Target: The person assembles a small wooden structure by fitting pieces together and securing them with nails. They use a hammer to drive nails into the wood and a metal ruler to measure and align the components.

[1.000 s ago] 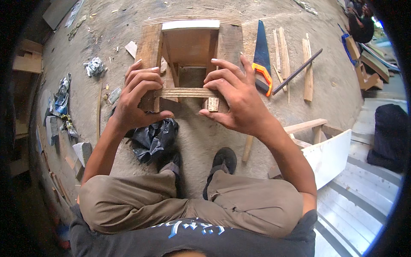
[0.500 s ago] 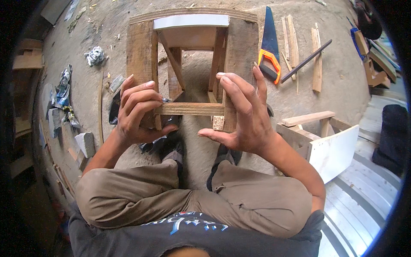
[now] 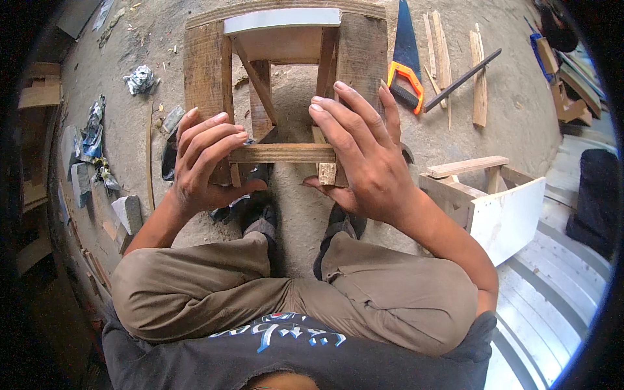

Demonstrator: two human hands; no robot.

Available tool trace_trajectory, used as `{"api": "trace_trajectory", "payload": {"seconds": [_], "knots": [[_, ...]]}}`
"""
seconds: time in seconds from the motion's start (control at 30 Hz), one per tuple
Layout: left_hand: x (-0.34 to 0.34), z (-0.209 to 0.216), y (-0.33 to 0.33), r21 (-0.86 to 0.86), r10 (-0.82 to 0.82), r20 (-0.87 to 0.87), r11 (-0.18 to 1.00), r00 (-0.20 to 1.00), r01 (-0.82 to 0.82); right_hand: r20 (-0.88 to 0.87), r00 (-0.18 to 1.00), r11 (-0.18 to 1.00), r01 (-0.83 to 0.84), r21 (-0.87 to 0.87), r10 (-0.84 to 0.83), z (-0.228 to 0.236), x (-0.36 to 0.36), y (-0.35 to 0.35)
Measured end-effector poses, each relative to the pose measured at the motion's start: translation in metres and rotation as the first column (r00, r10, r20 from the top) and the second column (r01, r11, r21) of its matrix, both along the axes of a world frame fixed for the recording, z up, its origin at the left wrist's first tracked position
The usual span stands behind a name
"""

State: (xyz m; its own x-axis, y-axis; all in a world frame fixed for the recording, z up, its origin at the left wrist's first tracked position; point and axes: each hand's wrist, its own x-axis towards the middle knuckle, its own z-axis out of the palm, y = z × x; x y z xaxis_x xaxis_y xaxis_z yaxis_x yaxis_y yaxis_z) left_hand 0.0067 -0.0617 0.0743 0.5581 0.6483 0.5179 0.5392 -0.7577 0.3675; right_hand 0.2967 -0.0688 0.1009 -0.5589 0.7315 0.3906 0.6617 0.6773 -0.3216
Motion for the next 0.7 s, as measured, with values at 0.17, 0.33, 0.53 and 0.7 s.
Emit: {"api": "trace_trajectory", "payload": {"seconds": [0.17, 0.33, 0.53, 0.7], "knots": [[0.000, 0.000, 0.003, -0.002, -0.004, 0.014, 1.000, 1.000, 0.004, 0.028, 1.000, 1.000, -0.001, -0.024, 0.002, 0.003, -0.001, 0.002], [-0.002, 0.001, 0.004, 0.003, -0.004, -0.023, 1.000, 1.000, 0.004, 0.069, 0.997, 1.000, -0.017, 0.002, 0.017, 0.003, -0.003, 0.001], [-0.001, -0.002, -0.001, -0.011, -0.002, -0.005, 1.000, 1.000, 0.002, 0.078, 0.997, 0.999, -0.028, -0.023, 0.030, 0.004, -0.001, -0.003], [-0.003, 0.007, 0.012, -0.068, -0.015, -0.010, 0.998, 1.000, 0.014, 0.083, 0.996, 0.999, -0.015, -0.037, 0.018, 0.010, -0.006, 0.008]]}}
